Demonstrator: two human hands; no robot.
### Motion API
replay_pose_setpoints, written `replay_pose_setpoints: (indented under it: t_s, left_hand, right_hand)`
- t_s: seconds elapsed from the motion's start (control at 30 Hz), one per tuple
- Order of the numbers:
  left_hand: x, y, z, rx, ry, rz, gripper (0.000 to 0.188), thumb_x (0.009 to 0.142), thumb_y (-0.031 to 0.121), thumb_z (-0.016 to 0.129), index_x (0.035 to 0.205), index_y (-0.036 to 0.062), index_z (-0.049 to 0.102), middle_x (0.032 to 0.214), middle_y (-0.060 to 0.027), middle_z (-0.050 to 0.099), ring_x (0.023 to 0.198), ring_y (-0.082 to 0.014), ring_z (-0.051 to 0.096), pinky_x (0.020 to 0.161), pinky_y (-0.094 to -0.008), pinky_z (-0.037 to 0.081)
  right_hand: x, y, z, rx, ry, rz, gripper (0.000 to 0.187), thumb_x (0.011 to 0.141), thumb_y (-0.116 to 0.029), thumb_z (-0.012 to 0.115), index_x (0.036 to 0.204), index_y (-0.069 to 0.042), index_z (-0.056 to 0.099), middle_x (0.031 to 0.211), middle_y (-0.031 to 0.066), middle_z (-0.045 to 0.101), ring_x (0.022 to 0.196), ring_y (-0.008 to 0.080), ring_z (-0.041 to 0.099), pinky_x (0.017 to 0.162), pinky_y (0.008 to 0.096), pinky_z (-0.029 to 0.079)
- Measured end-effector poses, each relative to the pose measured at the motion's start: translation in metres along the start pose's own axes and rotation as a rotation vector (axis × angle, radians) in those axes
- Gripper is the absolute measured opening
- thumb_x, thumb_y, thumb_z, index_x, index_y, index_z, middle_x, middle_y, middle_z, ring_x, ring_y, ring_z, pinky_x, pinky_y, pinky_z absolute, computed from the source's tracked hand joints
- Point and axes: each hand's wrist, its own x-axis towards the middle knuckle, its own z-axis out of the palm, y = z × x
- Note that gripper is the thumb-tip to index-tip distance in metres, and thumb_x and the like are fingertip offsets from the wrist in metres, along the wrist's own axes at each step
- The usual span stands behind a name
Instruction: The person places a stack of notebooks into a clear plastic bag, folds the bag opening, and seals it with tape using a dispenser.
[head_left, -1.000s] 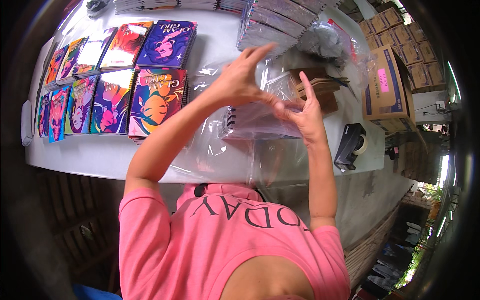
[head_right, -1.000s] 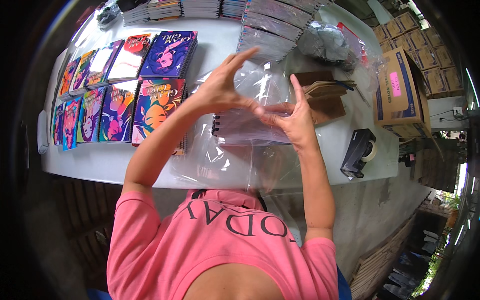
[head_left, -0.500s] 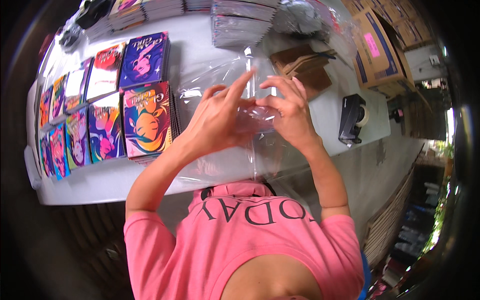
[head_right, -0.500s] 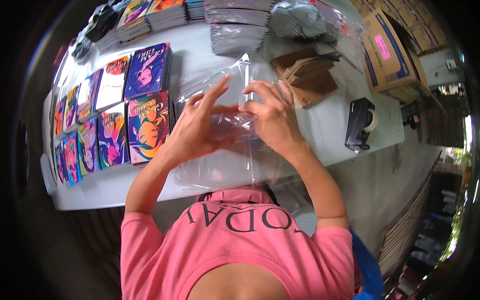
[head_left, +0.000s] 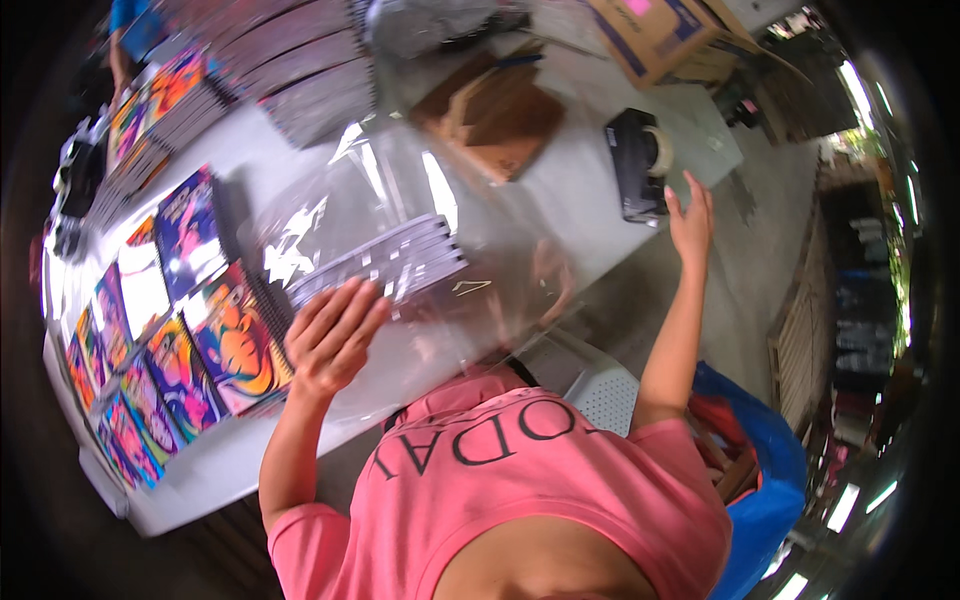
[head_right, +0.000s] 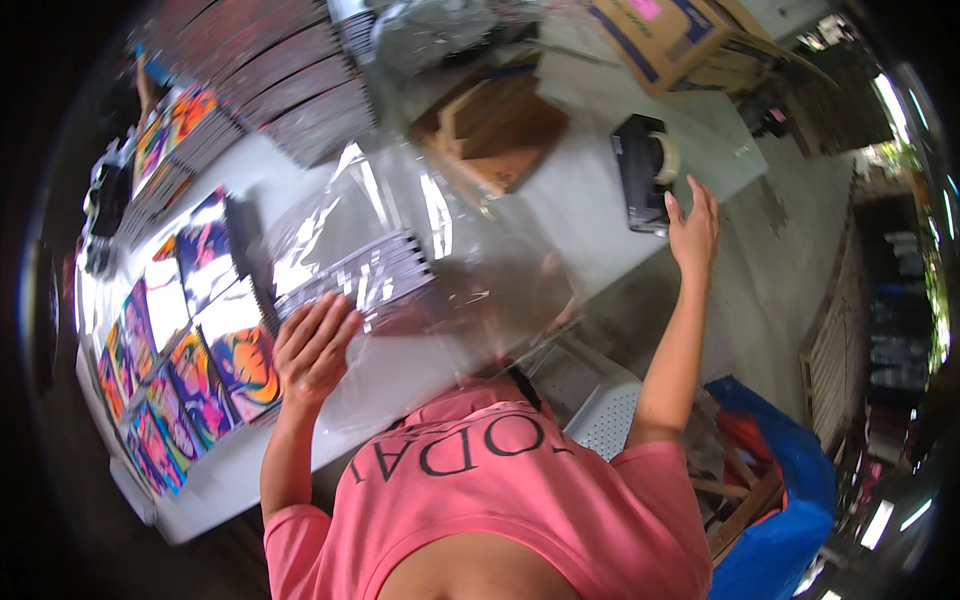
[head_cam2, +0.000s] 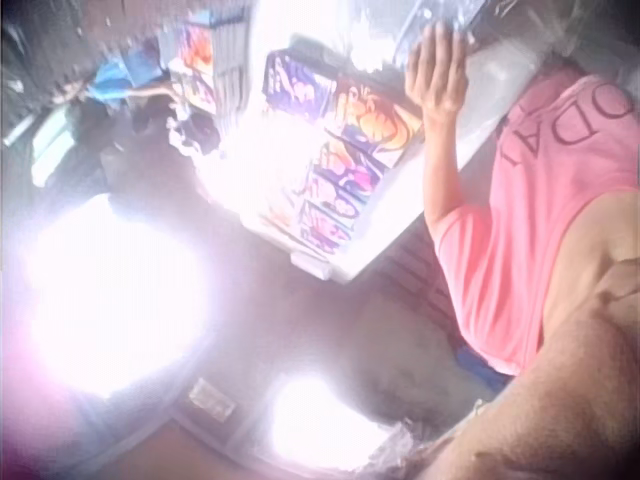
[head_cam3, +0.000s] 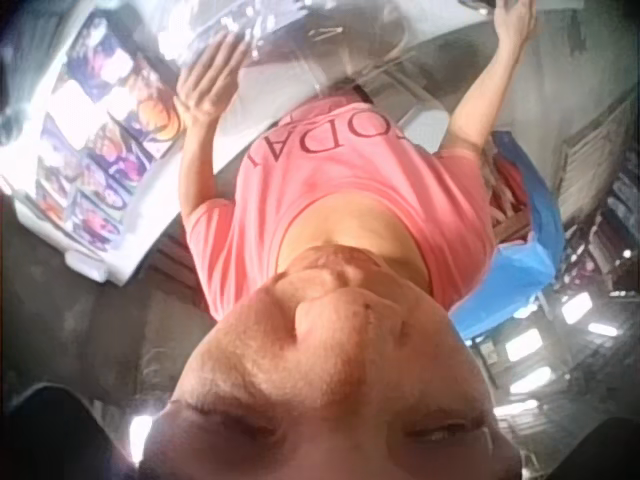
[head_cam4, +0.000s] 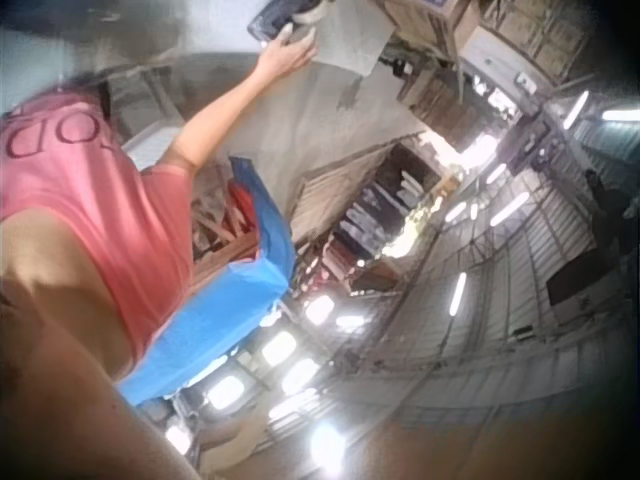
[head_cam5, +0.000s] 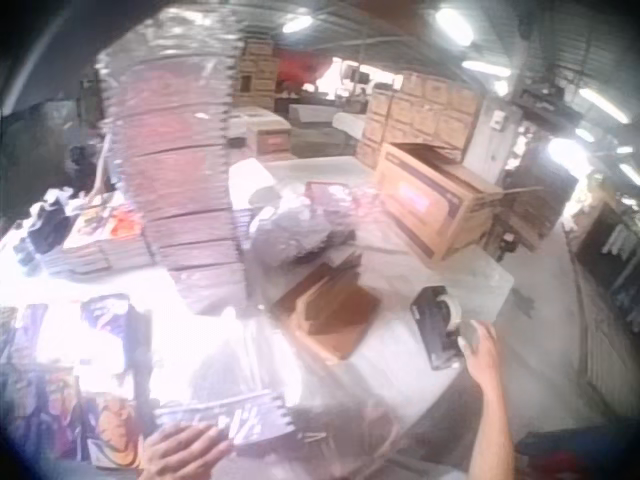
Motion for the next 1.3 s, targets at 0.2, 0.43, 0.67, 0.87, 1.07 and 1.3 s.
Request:
replay_pose_setpoints:
  t_s: [0.2, 0.43, 0.67, 0.87, 1.07, 1.3]
  left_hand:
    - [-0.001, 0.003, -0.003, 0.021, -0.026, -0.055, 0.019, 0.079, 0.002, 0.067, 0.096, 0.0094, 0.07, 0.099, -0.0081, 0.07, 0.097, -0.0222, 0.067, 0.082, -0.0328, 0.051]
    - [0.0, 0.005, 0.0, 0.021, -0.029, -0.086, 0.021, 0.078, 0.002, 0.068, 0.097, 0.0097, 0.071, 0.1, -0.0088, 0.07, 0.099, -0.0226, 0.066, 0.087, -0.0344, 0.05]
    - [-0.001, 0.008, -0.001, 0.021, -0.02, -0.119, 0.021, 0.077, 0.002, 0.07, 0.097, 0.0097, 0.071, 0.1, -0.0083, 0.07, 0.099, -0.0224, 0.066, 0.087, -0.0348, 0.05]
    - [-0.001, 0.007, 0.001, 0.016, 0.034, -0.073, 0.021, 0.074, 0.001, 0.071, 0.093, 0.009, 0.072, 0.097, -0.0069, 0.068, 0.095, -0.0236, 0.067, 0.079, -0.0342, 0.053]
    - [-0.006, 0.003, 0.009, -0.011, 0.185, 0.002, 0.018, 0.065, -0.001, 0.078, 0.079, 0.0083, 0.071, 0.084, -0.0036, 0.058, 0.091, -0.0225, 0.067, 0.064, -0.0339, 0.054]
    - [-0.01, 0.0, 0.009, -0.08, 0.121, -0.076, 0.026, 0.072, 0.003, 0.068, 0.098, 0.0053, 0.067, 0.086, -0.003, 0.063, 0.089, -0.0206, 0.066, 0.076, -0.0312, 0.053]
  right_hand:
    - [0.024, 0.061, 0.025, 0.66, -0.747, 0.913, 0.046, 0.082, -0.057, 0.062, 0.103, -0.015, 0.066, 0.092, -0.0054, 0.054, 0.074, 0.0068, 0.04, 0.05, 0.0196, 0.031]
    - [0.024, 0.087, 0.048, 1.143, -0.782, 0.915, 0.03, 0.09, -0.043, 0.058, 0.085, -0.014, 0.065, 0.11, -0.0044, 0.052, 0.078, 0.0108, 0.037, 0.068, 0.0276, 0.041]
    - [-0.069, 0.099, 0.033, 1.585, -0.534, 0.646, 0.025, 0.091, -0.027, 0.056, 0.093, -0.004, 0.065, 0.151, 0.0036, 0.029, 0.124, 0.0201, 0.04, 0.101, 0.0423, 0.035]
    - [-0.078, 0.066, 0.034, -0.236, -0.138, 0.381, 0.019, 0.088, -0.026, 0.059, 0.09, -0.013, 0.073, 0.111, 0.0079, 0.064, 0.105, 0.0255, 0.058, 0.09, 0.0415, 0.041]
    - [-0.054, -0.031, -0.005, 0.111, 0.263, -0.138, 0.009, 0.085, -0.012, 0.064, 0.091, -0.009, 0.07, 0.082, 0.0031, 0.067, 0.07, 0.023, 0.061, 0.078, 0.0344, 0.043]
    - [-0.111, -0.268, -0.081, 1.563, -0.588, 0.184, 0.036, 0.096, -0.023, 0.054, 0.075, 0.003, 0.068, 0.062, 0.0027, 0.058, 0.05, 0.0058, 0.048, 0.046, 0.0204, 0.036]
